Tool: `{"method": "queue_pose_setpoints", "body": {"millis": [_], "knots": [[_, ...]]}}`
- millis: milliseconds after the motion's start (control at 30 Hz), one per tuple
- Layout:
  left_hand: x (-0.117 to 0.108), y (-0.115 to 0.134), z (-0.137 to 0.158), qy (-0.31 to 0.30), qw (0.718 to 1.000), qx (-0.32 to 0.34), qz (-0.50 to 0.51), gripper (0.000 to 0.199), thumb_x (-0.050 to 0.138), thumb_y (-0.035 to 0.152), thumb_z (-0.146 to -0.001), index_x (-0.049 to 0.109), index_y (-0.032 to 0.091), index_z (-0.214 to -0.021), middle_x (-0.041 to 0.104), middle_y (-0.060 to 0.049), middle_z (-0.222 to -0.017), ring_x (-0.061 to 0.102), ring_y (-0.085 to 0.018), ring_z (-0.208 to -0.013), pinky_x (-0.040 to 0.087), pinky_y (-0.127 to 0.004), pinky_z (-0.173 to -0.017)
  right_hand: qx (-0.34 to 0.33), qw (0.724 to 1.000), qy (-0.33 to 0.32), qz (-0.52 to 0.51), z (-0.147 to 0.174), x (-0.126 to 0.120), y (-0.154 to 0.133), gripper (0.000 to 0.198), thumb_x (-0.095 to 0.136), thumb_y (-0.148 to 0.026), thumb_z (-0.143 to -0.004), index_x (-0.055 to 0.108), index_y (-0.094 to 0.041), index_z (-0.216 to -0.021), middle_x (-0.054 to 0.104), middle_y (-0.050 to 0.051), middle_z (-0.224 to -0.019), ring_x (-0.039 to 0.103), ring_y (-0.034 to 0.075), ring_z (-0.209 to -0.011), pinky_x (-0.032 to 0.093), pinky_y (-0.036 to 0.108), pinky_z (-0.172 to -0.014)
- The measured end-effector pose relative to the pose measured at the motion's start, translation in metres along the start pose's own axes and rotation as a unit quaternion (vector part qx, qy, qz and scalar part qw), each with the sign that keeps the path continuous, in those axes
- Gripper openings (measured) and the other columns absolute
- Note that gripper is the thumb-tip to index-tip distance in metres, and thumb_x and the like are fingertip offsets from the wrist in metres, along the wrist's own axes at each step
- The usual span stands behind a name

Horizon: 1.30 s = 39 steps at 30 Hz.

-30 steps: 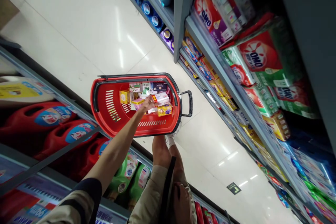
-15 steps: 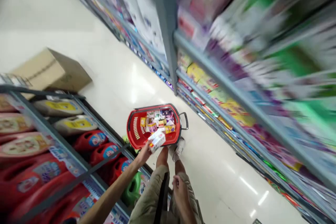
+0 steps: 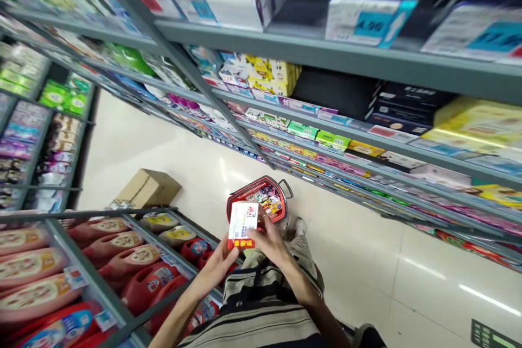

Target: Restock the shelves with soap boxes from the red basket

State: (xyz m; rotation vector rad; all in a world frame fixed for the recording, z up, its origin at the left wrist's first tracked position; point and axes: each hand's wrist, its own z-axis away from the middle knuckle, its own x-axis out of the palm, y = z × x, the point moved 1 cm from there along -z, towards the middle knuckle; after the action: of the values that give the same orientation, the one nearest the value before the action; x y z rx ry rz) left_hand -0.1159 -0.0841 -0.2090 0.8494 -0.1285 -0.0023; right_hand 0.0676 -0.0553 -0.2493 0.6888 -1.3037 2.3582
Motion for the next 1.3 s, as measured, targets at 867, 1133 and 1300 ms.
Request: {"method": "queue_pose_setpoints", "body": {"millis": [867, 1133, 1300], "knots": [[-0.066, 0.030, -0.027, -0.138, 0.987, -0.008, 0.084, 0.091, 0.088, 0.056, -0.075, 0.055, 0.020, -0.151, 0.074, -0.016, -0.132, 0.073, -0.033, -0.118, 0.060, -0.040, -0.099, -0.081, 0.976, 0.199, -0.040, 0.095, 0.105, 0.042, 0.071, 0.065, -0.073, -0.089, 0.060, -0.023, -0.138, 0.072, 0.013, -0.131, 0.074, 0.025, -0.107, 0.057, 0.042, -0.095], [-0.082, 0.045, -0.027, -0.198, 0.980, 0.017, 0.003, 0.084, 0.071, 0.070, -0.085, 0.052, 0.029, -0.154, 0.057, -0.012, -0.157, 0.053, -0.034, -0.147, 0.049, -0.045, -0.118, -0.184, 0.935, 0.301, -0.037, 0.076, 0.123, 0.050, 0.070, 0.084, -0.059, -0.078, 0.059, -0.023, -0.133, 0.078, 0.008, -0.115, 0.076, 0.026, -0.099, 0.059, 0.039, -0.086], [-0.078, 0.047, -0.021, -0.211, 0.976, 0.044, -0.043, 0.098, 0.070, 0.076, -0.082, 0.040, 0.029, -0.162, 0.056, -0.011, -0.159, 0.059, -0.035, -0.141, 0.050, -0.045, -0.117, -0.240, 0.910, 0.337, -0.029, 0.076, 0.123, 0.030, 0.063, 0.085, -0.065, -0.075, 0.062, -0.021, -0.114, 0.081, 0.005, -0.093, 0.077, 0.023, -0.087, 0.057, 0.038, -0.085]]}}
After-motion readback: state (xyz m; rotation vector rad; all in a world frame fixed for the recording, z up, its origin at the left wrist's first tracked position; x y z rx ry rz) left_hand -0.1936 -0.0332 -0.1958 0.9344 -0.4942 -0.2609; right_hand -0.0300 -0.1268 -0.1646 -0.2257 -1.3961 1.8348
